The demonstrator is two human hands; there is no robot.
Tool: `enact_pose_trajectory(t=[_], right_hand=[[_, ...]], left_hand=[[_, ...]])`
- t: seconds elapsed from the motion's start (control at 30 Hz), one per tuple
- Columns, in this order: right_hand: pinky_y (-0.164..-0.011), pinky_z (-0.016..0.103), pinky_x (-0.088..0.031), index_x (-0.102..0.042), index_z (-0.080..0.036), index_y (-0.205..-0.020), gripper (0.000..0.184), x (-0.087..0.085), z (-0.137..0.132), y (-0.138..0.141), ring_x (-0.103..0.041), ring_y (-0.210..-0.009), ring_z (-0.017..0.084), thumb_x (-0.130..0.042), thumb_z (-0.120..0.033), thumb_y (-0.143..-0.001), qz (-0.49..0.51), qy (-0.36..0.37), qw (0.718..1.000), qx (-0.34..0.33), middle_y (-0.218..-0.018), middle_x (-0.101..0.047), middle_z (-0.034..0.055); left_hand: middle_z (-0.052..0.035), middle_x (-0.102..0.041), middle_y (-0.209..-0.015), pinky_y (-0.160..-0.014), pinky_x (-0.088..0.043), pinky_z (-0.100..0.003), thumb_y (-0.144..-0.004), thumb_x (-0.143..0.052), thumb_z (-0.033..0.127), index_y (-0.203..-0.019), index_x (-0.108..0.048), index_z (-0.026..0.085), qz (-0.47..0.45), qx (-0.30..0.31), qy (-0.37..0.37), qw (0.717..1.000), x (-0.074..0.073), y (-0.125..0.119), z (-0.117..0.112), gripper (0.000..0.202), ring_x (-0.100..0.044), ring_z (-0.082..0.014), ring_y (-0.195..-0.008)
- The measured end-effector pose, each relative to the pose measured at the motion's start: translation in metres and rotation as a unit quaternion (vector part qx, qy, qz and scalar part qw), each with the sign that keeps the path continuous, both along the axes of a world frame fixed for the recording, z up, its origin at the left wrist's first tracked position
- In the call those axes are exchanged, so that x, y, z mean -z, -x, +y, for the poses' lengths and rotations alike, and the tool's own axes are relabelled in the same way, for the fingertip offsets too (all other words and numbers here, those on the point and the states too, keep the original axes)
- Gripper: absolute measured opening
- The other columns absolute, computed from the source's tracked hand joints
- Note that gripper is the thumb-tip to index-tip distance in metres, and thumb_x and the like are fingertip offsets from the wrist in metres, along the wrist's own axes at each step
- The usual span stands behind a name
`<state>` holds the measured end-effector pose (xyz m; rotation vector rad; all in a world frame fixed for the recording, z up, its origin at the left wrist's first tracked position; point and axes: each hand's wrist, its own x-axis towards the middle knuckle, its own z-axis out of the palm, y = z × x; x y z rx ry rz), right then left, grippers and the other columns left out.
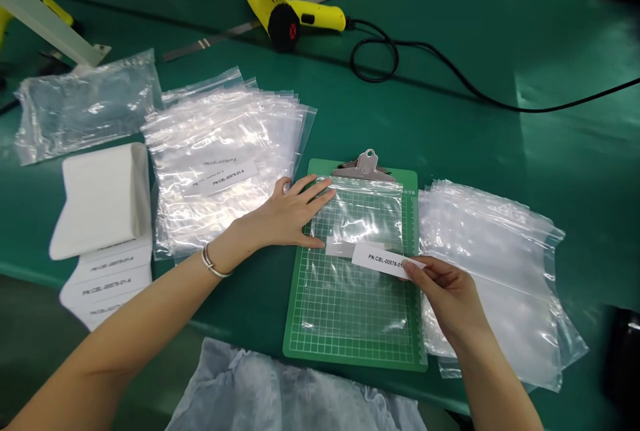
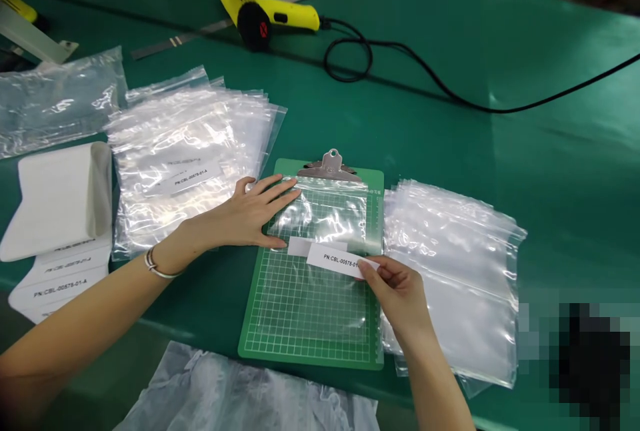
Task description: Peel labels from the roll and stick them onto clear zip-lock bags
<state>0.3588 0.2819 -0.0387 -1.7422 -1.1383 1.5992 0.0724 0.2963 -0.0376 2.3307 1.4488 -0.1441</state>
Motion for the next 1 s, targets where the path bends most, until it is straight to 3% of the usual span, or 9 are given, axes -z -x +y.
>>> enact_pose_trajectory(t=[0.17,0.57,0.8,1.0], right_hand=[[-0.058,0.026,-0.052,-0.074,-0.021,-0.07,0.026,0.002,0.0,-0.001,-0.065,-0.064,0.018,-0.08,-0.042,-0.056,0.004,0.001,1.0,0.02,-0.065,-0.072,0.0042],[-0.056,0.023,-0.053,-0.074,-0.024,-0.07,0.022,-0.002,0.0,0.0,-0.066,-0.064,0.017,-0.079,-0.042,-0.059,-0.004,-0.009,1.0,-0.004,-0.065,-0.072,0.003],[-0.056,0.023,-0.053,-0.074,-0.022,-0.069,0.023,-0.004,0.003,0.001,-0.066,-0.063,0.018,-0.078,-0.043,-0.06,-0.001,-0.012,1.0,-0.015,-0.064,-0.072,0.0044],[-0.045,0.022,-0.048,-0.074,-0.018,-0.072,0.028,-0.007,0.009,0.006,-0.058,-0.052,0.014,-0.076,-0.044,-0.062,0.008,-0.018,0.999,-0.026,-0.059,-0.069,0.0052]], left_hand=[[-0.0102,0.001,-0.152,-0.103,-0.006,-0.055,-0.074,-0.056,0.065,-0.145,-0.006,0.014,0.033,0.015,0.014,0.999,-0.002,-0.001,0.001,0.101,-0.004,-0.0393,-0.135],[-0.0128,0.0,-0.151,-0.102,-0.015,-0.056,-0.075,-0.059,0.061,-0.144,-0.007,0.01,0.065,0.027,0.009,0.997,-0.008,-0.005,0.001,0.1,-0.005,-0.0377,-0.136],[-0.0137,-0.005,-0.151,-0.1,-0.018,-0.053,-0.071,-0.059,0.065,-0.144,-0.008,0.011,0.065,0.029,-0.019,0.997,-0.001,-0.003,0.0,0.105,-0.007,-0.0377,-0.135],[-0.0133,-0.006,-0.151,-0.099,-0.02,-0.053,-0.069,-0.058,0.069,-0.144,-0.01,0.011,0.066,0.031,-0.048,0.996,0.007,-0.001,-0.001,0.106,-0.008,-0.0376,-0.135]])
